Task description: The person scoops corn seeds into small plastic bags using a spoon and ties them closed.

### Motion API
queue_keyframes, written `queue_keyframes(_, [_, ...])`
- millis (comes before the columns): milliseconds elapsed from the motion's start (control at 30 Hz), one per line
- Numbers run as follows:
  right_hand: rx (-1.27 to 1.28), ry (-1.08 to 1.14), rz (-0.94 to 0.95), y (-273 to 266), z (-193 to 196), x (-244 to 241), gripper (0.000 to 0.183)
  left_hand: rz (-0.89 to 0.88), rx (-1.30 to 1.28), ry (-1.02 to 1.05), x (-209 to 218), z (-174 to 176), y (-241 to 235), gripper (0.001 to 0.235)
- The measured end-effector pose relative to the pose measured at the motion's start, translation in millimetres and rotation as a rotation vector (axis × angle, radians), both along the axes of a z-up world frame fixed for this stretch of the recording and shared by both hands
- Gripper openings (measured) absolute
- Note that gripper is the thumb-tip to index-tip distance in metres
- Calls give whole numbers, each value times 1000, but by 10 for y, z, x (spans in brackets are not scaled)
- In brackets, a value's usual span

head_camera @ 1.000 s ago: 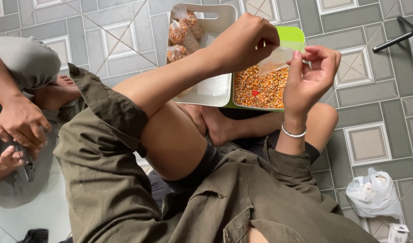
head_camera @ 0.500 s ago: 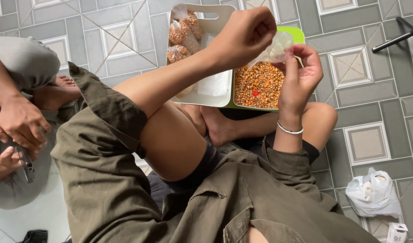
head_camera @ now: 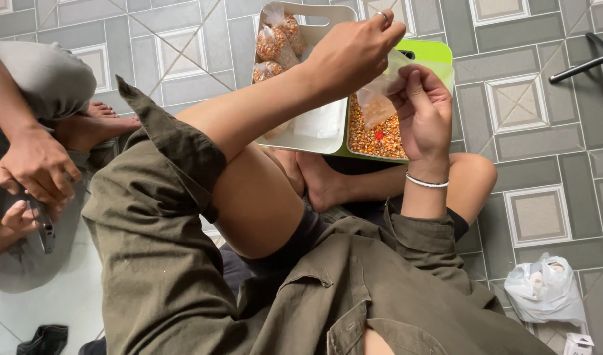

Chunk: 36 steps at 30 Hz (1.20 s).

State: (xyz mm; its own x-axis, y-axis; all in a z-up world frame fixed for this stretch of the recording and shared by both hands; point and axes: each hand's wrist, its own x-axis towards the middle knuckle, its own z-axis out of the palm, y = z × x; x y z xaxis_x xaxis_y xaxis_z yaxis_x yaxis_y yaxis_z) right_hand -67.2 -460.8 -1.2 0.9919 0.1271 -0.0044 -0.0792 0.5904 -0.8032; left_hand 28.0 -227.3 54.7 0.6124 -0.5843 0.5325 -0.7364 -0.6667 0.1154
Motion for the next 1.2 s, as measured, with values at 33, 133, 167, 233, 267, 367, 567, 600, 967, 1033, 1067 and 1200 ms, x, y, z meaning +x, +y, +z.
queue_keyframes(33, [2,-3,5,-3,0,17,19,5,2,-3,-31,-7,-13,29])
queue_keyframes(133, [180,-12,9,-75,-58,111,18,-26,81,-36,-91,-18,-47,20])
queue_keyframes(167, [280,30,59,-131,-122,154,22,-57,138,-70,-115,-27,-41,17])
queue_keyframes(233, [375,68,105,-210,-237,214,27,-92,189,-108,-143,-49,-61,16])
queue_keyframes(267, [634,131,159,-221,-284,243,27,-85,170,-83,-142,-54,-73,12])
queue_keyframes(367, [860,167,234,-189,-261,255,27,-79,49,71,-182,-47,-130,13])
queue_keyframes(567, [628,137,178,-91,-129,249,26,-175,-443,422,-138,167,-10,13])
queue_keyframes(600, [596,123,162,-67,-142,197,28,-233,-577,493,-156,150,11,13])
queue_keyframes(967, [603,139,137,66,-195,228,42,-333,-1031,1526,-128,66,86,24])
queue_keyframes(1033, [655,129,207,134,-143,175,44,-273,-1051,1560,-174,163,118,23])
queue_keyframes(1067, [635,141,185,182,-119,153,44,-257,-1012,1550,-193,234,129,22])
queue_keyframes(1200, [522,111,135,259,-64,98,38,-211,-753,1348,-311,487,131,29])
